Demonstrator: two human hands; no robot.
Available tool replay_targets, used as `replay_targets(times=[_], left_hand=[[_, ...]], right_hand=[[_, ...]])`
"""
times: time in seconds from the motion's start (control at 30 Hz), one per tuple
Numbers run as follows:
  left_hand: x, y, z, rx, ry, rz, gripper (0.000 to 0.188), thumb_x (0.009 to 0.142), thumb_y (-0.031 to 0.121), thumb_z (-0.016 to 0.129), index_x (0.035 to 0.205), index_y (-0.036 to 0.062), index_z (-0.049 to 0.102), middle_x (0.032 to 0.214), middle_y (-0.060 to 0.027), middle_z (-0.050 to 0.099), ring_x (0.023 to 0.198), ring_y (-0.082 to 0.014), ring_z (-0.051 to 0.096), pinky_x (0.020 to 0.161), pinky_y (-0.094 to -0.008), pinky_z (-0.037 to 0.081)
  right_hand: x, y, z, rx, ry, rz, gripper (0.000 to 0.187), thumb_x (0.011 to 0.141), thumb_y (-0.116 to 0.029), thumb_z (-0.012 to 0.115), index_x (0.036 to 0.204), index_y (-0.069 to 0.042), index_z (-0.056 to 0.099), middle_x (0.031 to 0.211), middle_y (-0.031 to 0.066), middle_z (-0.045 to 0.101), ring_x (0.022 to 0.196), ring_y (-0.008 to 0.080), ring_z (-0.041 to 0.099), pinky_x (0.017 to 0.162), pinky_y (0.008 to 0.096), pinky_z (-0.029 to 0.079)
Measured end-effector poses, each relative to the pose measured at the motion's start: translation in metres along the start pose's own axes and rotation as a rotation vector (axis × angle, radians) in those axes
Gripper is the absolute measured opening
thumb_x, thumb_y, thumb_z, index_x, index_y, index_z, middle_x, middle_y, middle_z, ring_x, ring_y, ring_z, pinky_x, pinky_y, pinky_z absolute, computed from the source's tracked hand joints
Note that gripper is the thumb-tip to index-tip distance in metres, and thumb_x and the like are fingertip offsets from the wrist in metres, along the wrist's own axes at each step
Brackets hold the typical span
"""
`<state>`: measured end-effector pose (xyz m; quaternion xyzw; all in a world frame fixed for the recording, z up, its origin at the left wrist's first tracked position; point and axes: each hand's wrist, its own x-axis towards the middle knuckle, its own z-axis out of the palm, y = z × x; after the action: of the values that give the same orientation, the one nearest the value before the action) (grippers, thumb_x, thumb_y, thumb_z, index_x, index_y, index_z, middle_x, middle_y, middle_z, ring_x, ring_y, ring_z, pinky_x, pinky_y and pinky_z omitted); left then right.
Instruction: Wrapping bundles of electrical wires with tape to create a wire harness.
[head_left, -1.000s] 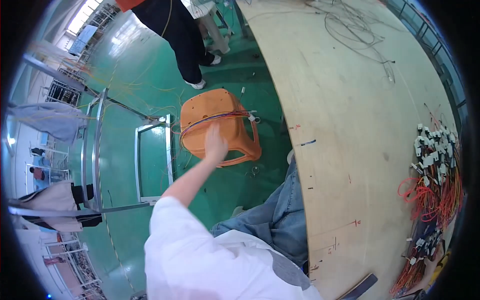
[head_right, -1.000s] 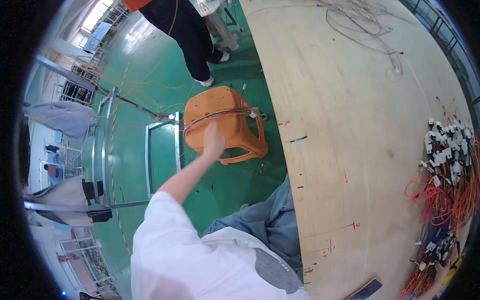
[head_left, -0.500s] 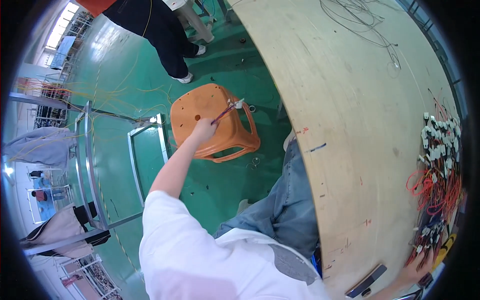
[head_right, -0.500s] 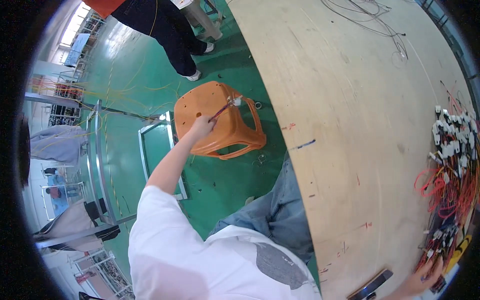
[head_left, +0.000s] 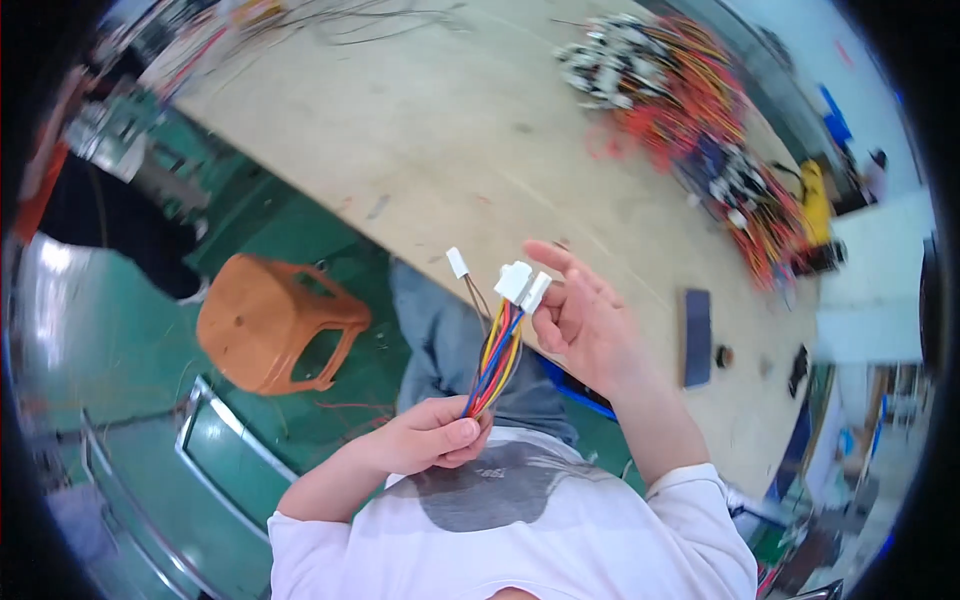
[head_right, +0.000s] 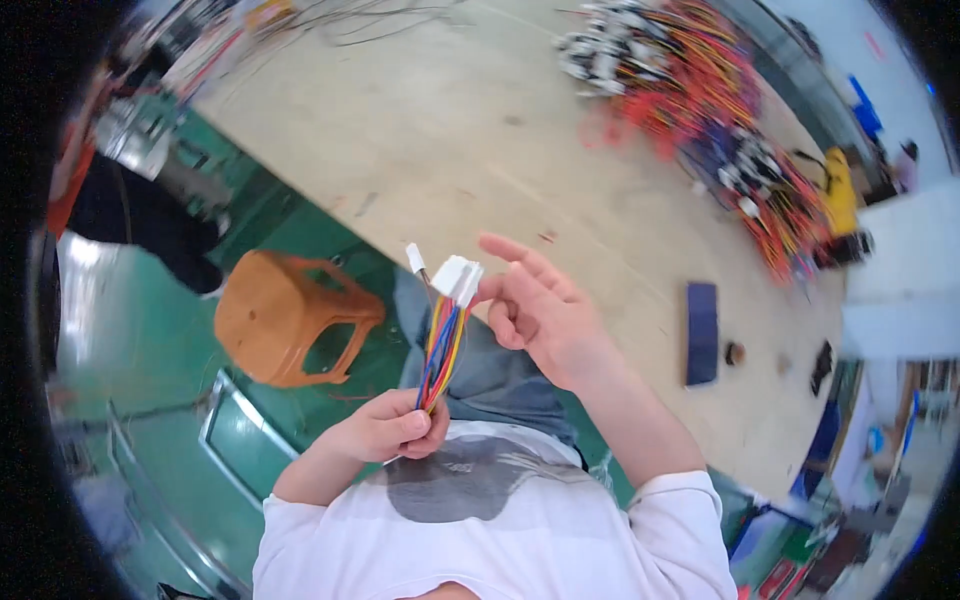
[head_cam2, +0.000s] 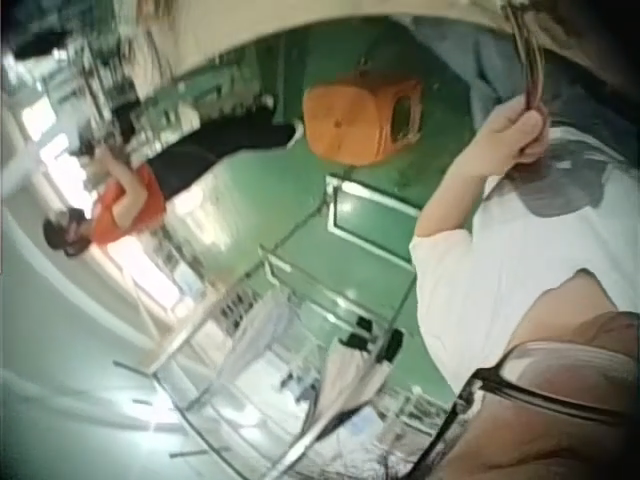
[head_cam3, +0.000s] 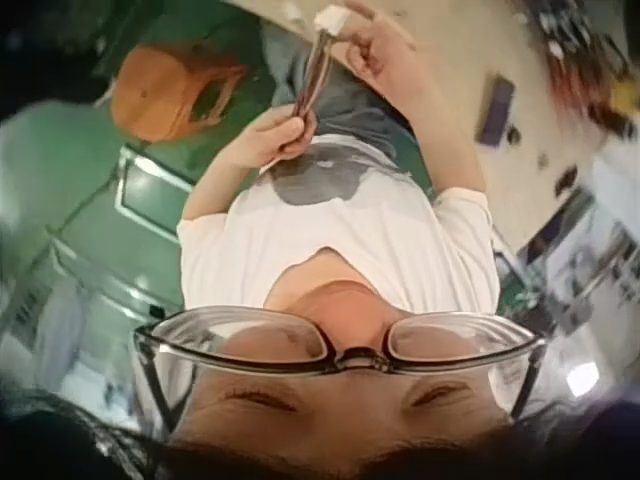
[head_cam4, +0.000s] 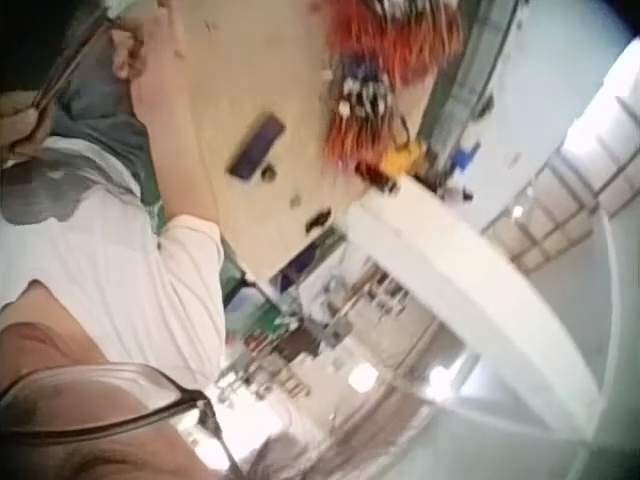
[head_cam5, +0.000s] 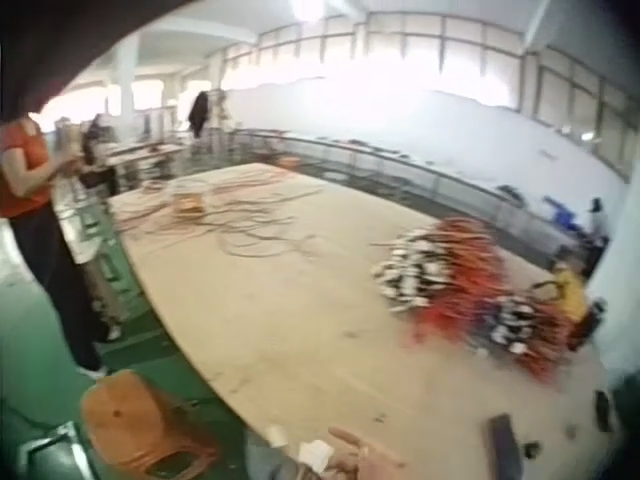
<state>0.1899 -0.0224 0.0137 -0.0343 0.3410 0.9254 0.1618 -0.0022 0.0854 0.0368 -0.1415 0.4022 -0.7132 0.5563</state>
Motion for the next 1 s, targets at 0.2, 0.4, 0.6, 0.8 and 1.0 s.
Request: replay_targets(times=[0.2,0.4,0.6,0.8,1.0], left_hand=[[0.034,-0.025,0.026,0.066,-0.091,-0.068,0.031,0.089,0.032,0.044,0.088,0.0013,0.048,0.062,0.0028,0.038,0.052,-0.0042,0.028,0.045,-0.0186,0.022],[0.044,-0.036,0.043,0.159,-0.063,-0.107,0.036,0.088,0.036,0.044,0.090,0.0004,0.050,0.060,0.0024,0.037,0.051,-0.0047,0.027,0.045,-0.0197,0.021],[0.050,-0.045,0.052,0.133,-0.028,-0.094,0.031,0.088,0.031,0.046,0.088,0.0002,0.050,0.059,0.0027,0.037,0.050,-0.0044,0.028,0.044,-0.0194,0.021],[0.047,-0.050,0.055,0.099,0.252,-0.084,0.018,0.086,0.019,0.050,0.083,0.0016,0.048,0.056,0.0035,0.038,0.045,-0.0042,0.027,0.041,-0.0198,0.021],[0.024,-0.048,0.007,0.150,-0.087,-0.820,0.028,0.088,0.033,0.047,0.078,0.0070,0.045,0.057,0.0081,0.029,0.047,-0.0002,0.024,0.041,-0.0165,0.018]], right_hand=[[-0.075,-0.023,-0.020,0.078,0.029,-0.175,0.038,0.091,-0.029,0.039,0.116,-0.001,0.043,0.086,0.0107,0.057,0.059,0.0088,0.046,0.048,0.0194,0.032],[-0.111,-0.029,-0.033,0.079,0.021,-0.298,0.032,0.088,-0.023,0.047,0.113,-0.002,0.044,0.078,0.0059,0.056,0.061,0.0074,0.047,0.051,0.0186,0.034],[-0.129,-0.032,-0.038,-0.067,0.128,-0.310,0.024,0.084,-0.011,0.053,0.105,-0.001,0.049,0.081,0.0025,0.055,0.066,0.0051,0.048,0.054,0.0176,0.036],[-0.149,-0.026,-0.039,-0.393,0.199,-0.422,0.020,0.075,0.001,0.059,0.094,0.002,0.054,0.085,0.0070,0.057,0.074,0.0104,0.055,0.064,0.0213,0.046],[-0.180,0.003,-0.037,-0.953,-0.142,-0.089,0.017,0.072,-0.010,0.065,0.084,-0.002,0.057,0.069,0.0063,0.057,0.060,0.0134,0.054,0.054,0.0247,0.042]])
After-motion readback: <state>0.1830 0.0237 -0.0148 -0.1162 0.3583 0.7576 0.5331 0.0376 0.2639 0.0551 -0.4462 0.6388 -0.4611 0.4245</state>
